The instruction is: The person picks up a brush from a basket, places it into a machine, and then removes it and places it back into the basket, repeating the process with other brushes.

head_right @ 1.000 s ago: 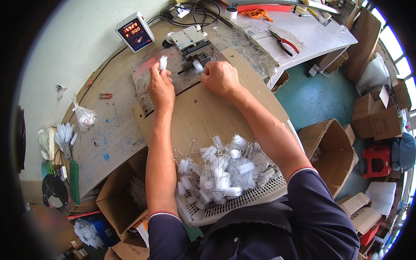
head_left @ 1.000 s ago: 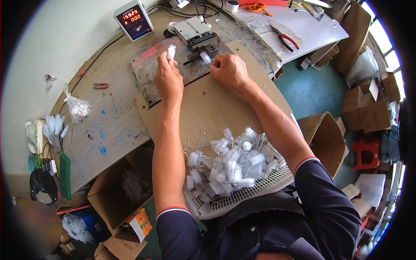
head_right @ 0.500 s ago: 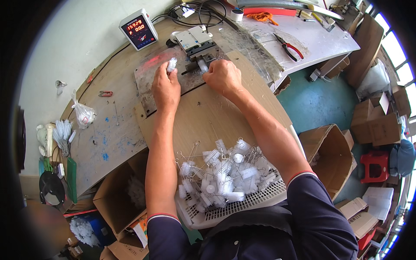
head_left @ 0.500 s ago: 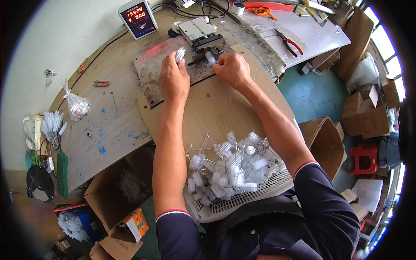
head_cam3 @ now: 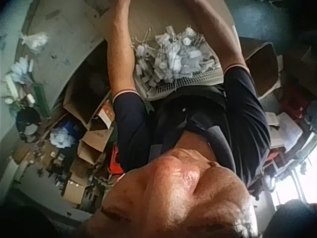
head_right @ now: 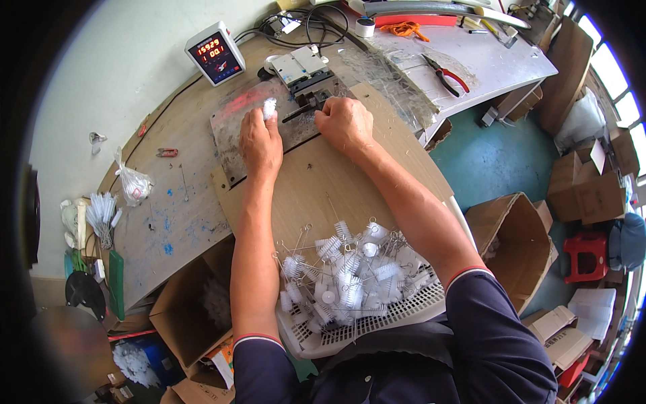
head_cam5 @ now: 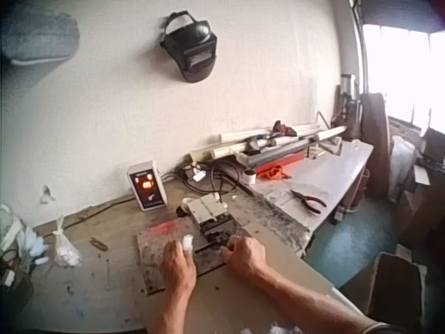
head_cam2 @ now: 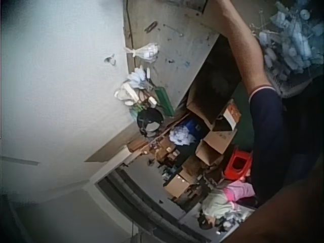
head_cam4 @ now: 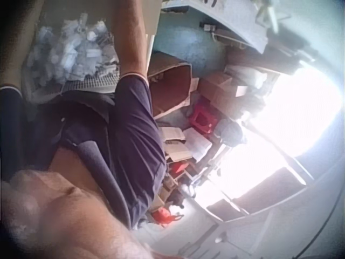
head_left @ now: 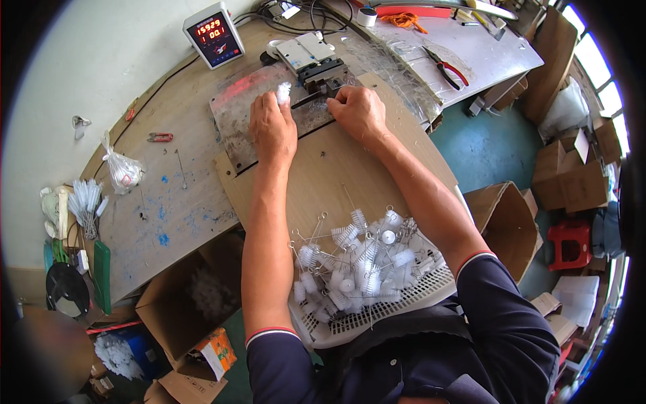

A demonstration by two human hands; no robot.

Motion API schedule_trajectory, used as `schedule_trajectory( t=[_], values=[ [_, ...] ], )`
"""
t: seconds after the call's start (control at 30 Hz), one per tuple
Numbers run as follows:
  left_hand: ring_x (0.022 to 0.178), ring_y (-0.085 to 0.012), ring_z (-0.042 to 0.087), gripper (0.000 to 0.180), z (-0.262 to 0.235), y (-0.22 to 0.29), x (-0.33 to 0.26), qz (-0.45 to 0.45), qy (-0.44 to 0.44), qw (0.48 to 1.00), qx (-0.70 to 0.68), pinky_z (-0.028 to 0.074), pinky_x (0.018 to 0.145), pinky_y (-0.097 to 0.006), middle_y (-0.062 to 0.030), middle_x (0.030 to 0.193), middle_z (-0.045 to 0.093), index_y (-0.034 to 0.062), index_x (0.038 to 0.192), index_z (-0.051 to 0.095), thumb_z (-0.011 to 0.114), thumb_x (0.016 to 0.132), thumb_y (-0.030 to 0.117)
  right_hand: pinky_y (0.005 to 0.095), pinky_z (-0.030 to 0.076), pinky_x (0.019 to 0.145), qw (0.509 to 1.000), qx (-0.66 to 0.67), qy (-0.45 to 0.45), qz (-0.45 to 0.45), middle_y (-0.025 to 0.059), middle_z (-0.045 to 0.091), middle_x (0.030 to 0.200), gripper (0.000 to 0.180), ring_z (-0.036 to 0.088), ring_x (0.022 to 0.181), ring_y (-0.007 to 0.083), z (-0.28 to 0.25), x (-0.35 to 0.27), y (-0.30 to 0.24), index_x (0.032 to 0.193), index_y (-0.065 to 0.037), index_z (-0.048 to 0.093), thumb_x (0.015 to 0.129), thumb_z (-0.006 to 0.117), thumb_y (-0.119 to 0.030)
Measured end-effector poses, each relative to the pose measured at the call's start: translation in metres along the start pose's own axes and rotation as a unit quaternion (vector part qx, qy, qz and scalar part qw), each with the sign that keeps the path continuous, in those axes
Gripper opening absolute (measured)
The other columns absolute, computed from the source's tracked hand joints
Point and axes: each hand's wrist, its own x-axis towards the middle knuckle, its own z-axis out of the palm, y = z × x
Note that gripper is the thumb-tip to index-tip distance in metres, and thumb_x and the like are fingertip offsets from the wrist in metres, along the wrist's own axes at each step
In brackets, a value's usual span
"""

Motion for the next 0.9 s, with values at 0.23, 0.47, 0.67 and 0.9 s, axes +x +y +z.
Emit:
schedule_trajectory(
  t=[0.23,0.47,0.67,0.9],
  values=[
    [0.102,-0.0391,0.062,0.013,0.009,0.009,0.003,0.038,-0.066,0.995,-0.067,0.05,0.087,-0.048,-0.0177,0.103,0.063,0.002,0.108,0.056,0.058,0.1,0.011,0.0439,0.055,0.071,0.999,-0.007,0.023,-0.041,0.0134,0.072,0.074,0.025,0.071,0.075,0.0336,0.005,-0.006,0.009,0.081,-0.009,0.075,0.083,0.073,-0.034],
    [0.099,-0.0411,0.065,0.016,0.015,0.008,0.006,0.064,-0.065,0.995,-0.041,0.052,0.082,-0.049,-0.0177,0.108,0.066,0.0056,0.113,0.058,0.059,0.098,0.011,0.0394,0.054,0.069,0.976,0.106,-0.125,-0.145,0.0121,0.071,0.071,0.025,0.07,0.071,0.0248,-0.005,-0.007,0.016,0.082,-0.005,0.074,0.081,0.074,-0.03],
    [0.097,-0.0382,0.067,0.017,0.023,-0.002,0.003,0.077,-0.042,0.995,-0.046,0.053,0.082,-0.047,-0.0163,0.106,0.068,0.0068,0.113,0.06,0.061,0.096,0.01,0.0286,0.048,0.06,0.845,0.121,-0.472,-0.221,0.0021,0.066,0.07,0.015,0.061,0.065,0.0088,-0.044,-0.037,-0.034,0.089,-0.001,0.074,0.081,0.076,-0.014],
    [0.094,-0.0348,0.069,0.032,0.017,-0.002,-0.003,0.088,-0.026,0.996,-0.018,0.057,0.08,-0.043,-0.0162,0.101,0.069,0.0034,0.113,0.061,0.06,0.083,-0.007,0.0449,0.055,0.074,0.768,-0.014,-0.418,-0.485,0.0102,0.07,0.089,0.021,0.071,0.089,0.0277,-0.05,-0.097,-0.056,0.097,-0.01,0.075,0.079,0.077,-0.022]
  ],
)
